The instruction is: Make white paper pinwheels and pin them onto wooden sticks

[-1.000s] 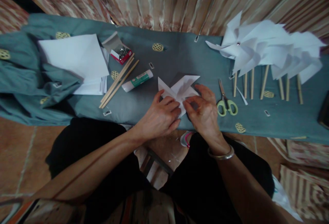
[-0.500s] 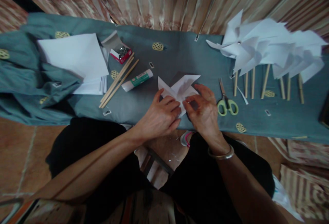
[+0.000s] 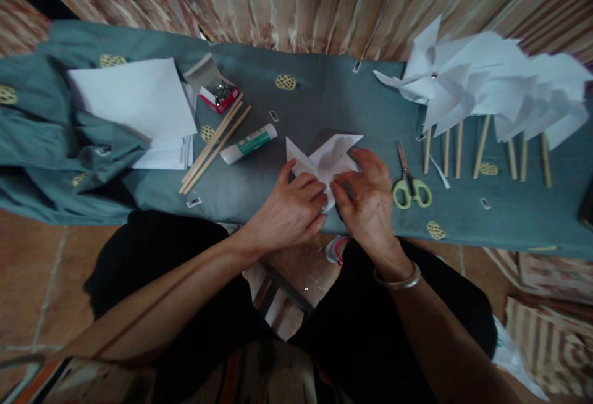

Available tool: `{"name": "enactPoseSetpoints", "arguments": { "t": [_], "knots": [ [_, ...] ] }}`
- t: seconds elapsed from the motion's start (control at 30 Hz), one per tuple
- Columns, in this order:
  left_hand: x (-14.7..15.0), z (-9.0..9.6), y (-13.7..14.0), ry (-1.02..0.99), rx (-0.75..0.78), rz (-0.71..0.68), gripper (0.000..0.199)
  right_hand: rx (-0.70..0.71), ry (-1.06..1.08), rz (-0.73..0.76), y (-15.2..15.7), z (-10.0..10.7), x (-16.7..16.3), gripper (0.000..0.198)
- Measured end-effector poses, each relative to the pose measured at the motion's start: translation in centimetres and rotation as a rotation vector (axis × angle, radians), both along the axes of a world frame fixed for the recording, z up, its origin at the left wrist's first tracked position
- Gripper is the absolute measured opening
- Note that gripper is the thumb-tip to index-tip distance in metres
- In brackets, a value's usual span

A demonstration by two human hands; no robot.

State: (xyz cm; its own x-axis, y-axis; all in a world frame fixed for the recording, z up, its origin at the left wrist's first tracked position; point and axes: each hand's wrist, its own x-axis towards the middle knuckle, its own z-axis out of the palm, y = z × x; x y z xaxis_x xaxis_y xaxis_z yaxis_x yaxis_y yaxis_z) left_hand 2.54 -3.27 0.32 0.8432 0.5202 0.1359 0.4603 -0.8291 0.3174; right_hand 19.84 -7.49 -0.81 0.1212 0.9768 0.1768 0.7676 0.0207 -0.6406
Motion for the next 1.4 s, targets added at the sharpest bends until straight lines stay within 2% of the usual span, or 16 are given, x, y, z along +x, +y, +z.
{"name": "enactPoseSetpoints", "arguments": {
  "t": [0.4,1.0,1.23,1.4],
  "knots": [
    [0.0,0.0,-0.1,0.041,-0.002,0.005,0.024,0.069,-0.027,0.069,-0.3,-0.2,-0.1,0.023],
    [0.1,0.1,-0.1,0.037,-0.014,0.001,0.026,0.020,0.006,0.086,-0.2,-0.4,0.0,0.027],
    [0.1,-0.1,-0.1,0.025,0.020,0.000,0.026,0.104,-0.124,0.105,-0.2,-1.3,0.2,0.030],
    [0.1,-0.1,-0.2,0.011,0.002,0.001,0.025,0.059,-0.248,0.127,-0.2,-1.1,0.1,0.032]
  ]
}}
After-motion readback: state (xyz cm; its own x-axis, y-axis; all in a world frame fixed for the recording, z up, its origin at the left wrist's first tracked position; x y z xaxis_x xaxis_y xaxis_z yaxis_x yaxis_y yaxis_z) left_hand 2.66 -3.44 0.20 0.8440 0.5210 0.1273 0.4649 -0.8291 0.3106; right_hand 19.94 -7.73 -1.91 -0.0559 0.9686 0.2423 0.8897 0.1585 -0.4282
